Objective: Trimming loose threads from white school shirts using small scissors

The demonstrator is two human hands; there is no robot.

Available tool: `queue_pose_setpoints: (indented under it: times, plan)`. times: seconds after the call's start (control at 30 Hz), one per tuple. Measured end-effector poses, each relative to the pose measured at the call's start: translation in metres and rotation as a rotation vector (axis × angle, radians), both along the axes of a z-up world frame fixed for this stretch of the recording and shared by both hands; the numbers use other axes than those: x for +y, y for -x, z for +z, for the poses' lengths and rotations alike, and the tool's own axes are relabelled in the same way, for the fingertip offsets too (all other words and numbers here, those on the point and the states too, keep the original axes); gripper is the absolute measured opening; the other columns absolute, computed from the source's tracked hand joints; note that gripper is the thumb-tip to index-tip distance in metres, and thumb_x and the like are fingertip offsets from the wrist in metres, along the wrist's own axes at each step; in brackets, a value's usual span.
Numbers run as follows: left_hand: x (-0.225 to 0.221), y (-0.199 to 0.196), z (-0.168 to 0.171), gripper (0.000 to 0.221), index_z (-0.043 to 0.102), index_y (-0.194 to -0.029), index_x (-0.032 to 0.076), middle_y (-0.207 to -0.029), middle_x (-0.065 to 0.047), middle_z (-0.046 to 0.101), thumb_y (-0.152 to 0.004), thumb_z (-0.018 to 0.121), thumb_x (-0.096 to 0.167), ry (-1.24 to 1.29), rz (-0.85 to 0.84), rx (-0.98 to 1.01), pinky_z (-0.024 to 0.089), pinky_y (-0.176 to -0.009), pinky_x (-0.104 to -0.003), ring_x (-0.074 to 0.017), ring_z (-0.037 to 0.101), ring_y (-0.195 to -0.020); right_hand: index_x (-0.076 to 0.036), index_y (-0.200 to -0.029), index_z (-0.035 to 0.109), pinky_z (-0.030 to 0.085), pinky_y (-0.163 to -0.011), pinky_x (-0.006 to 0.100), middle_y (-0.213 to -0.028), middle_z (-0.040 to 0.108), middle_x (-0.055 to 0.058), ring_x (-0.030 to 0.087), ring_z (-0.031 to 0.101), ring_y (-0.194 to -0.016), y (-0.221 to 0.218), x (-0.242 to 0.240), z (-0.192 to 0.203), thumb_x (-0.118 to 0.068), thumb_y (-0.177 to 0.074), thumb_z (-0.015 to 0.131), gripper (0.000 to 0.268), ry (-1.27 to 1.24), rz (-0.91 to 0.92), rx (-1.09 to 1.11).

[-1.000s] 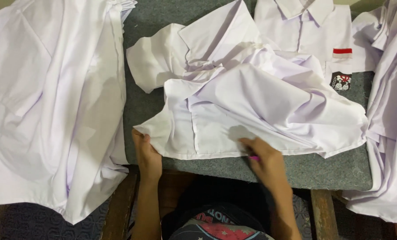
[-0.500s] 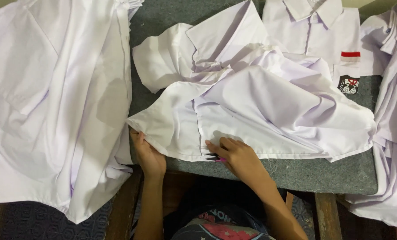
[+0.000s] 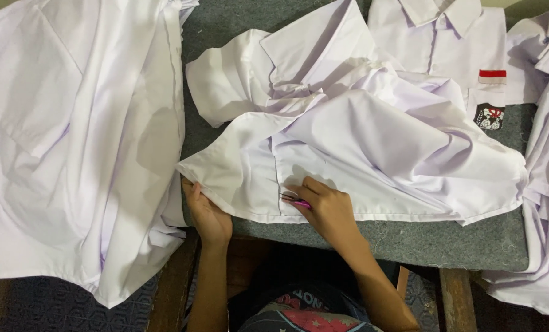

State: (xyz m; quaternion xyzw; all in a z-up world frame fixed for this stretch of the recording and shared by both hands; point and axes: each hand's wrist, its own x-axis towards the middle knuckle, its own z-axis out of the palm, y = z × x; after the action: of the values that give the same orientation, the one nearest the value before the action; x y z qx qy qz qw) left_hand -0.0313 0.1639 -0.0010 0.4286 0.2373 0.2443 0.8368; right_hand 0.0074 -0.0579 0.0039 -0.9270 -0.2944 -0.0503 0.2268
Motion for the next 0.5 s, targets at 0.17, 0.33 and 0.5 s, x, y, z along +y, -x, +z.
queue_pose_setpoints:
  times: [0.17, 0.33, 0.5]
  plan:
    - [-0.002, 0.003, 0.002, 0.023, 0.046, -0.122, 0.016, -0.119, -0.003, 0.055, -0.106, 0.044, 0.033, 0.001, 0.017, -0.008, 0.047, -0.107, -0.046, -0.0194, 0.052, -0.113, -0.023, -0.097, 0.076, 0.053, -0.055, 0.028, -0.080, 0.060, -0.009, 0.014, 0.066, -0.066, 0.001, 0.013, 0.006, -0.022, -0.085, 0.076, 0.012, 0.033, -0.039, 0.017]
    - [-0.002, 0.003, -0.010, 0.021, 0.046, -0.116, 0.019, -0.114, -0.002, 0.057, -0.108, 0.039, 0.036, 0.006, 0.035, -0.076, 0.045, -0.108, -0.043, -0.0166, 0.053, -0.114, -0.024, -0.098, 0.074, 0.053, -0.054, 0.028, -0.080, 0.060, -0.011, 0.013, 0.067, -0.066, 0.001, 0.012, -0.006, -0.024, -0.087, 0.073, 0.011, 0.096, -0.022, -0.026]
    - [-0.008, 0.003, -0.008, 0.024, 0.042, -0.120, 0.011, -0.122, -0.009, 0.050, -0.106, 0.042, 0.031, -0.142, 0.130, 0.044, 0.036, -0.113, -0.052, -0.0241, 0.045, -0.119, -0.018, -0.102, 0.074, 0.058, -0.059, 0.037, -0.083, 0.063, -0.005, 0.023, 0.072, -0.071, 0.001, 0.006, 0.002, -0.018, -0.085, 0.073, 0.017, 0.005, -0.065, 0.096]
